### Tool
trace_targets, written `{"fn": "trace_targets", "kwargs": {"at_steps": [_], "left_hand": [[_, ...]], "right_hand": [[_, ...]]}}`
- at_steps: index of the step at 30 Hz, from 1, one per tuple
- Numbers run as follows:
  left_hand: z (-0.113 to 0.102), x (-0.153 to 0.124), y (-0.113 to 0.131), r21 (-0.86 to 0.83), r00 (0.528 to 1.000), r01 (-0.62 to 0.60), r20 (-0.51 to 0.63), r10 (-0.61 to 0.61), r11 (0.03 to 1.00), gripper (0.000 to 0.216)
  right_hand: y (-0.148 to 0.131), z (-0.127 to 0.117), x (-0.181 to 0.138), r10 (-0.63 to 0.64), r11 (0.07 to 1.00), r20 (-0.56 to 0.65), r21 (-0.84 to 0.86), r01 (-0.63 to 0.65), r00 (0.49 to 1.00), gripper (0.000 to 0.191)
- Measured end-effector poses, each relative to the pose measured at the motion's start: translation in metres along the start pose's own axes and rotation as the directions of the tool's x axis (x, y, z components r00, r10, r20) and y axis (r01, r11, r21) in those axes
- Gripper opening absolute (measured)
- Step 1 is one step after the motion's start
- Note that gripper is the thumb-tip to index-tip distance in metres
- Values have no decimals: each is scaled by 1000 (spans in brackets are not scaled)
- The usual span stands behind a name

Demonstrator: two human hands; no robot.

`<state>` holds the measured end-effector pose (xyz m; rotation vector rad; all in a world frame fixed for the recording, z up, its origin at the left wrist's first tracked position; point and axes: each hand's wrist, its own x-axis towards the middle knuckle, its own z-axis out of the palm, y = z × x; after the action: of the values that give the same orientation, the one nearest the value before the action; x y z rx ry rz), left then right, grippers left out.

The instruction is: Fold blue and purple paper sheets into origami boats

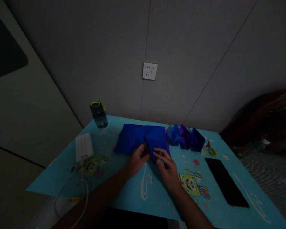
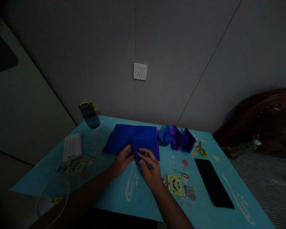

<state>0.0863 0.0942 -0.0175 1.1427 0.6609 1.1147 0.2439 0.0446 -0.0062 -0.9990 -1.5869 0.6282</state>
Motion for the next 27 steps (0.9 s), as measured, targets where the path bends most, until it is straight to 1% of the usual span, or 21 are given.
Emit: {"fn": "trace_targets", "kwargs": {"at_steps": [1, 3, 6, 8, 9, 12, 14, 18, 20, 22, 25, 27], "left_hand": [[-1, 0, 0, 5, 1000, 14, 9, -14, 1000, 28], [-2, 1, -1, 27, 999, 26, 21, -27, 999, 31], [-5, 3, -2, 55, 999, 39, 0, -39, 998, 33], [-7, 4, -2, 46, 998, 65, -3, -65, 997, 35], [-7, 3, -1, 36, 996, 84, 9, -85, 996, 36], [-7, 2, 1, 14, 986, 146, 78, -147, 989, 39], [-8, 2, 2, -4, 979, 194, 69, -193, 981, 43], [-13, 3, 1, -47, 957, 285, -47, -287, 957, 50], [-15, 4, 2, -28, 955, 294, -41, -295, 955, 47], [-15, 4, 5, 23, 970, 245, -1, -245, 969, 40], [-13, 3, 11, 125, 996, 68, 42, -74, 990, 33], [-12, 1, 13, 154, 998, -7, 57, -2, 988, 29]], "right_hand": [[1, -1, 1, 56, 998, 13, 32, -56, 998, 33], [4, -1, 3, 175, 979, 55, 99, -180, 983, 48], [9, -2, 4, 361, 901, 135, 202, -383, 923, 63], [11, -3, 5, 434, 842, 173, 272, -466, 884, 69], [11, -4, 5, 446, 818, 195, 306, -487, 873, 72], [7, -8, 8, 427, 770, 293, 379, -514, 856, 70], [4, -11, 9, 424, 738, 327, 416, -532, 844, 64], [0, -18, 10, 484, 682, 287, 468, -562, 827, 51], [0, -20, 11, 510, 688, 265, 446, -573, 818, 46], [-1, -21, 12, 506, 717, 243, 415, -560, 828, 42], [-1, -23, 14, 446, 774, 200, 404, -488, 873, 40], [-1, -23, 14, 422, 790, 173, 412, -455, 890, 38]]}}
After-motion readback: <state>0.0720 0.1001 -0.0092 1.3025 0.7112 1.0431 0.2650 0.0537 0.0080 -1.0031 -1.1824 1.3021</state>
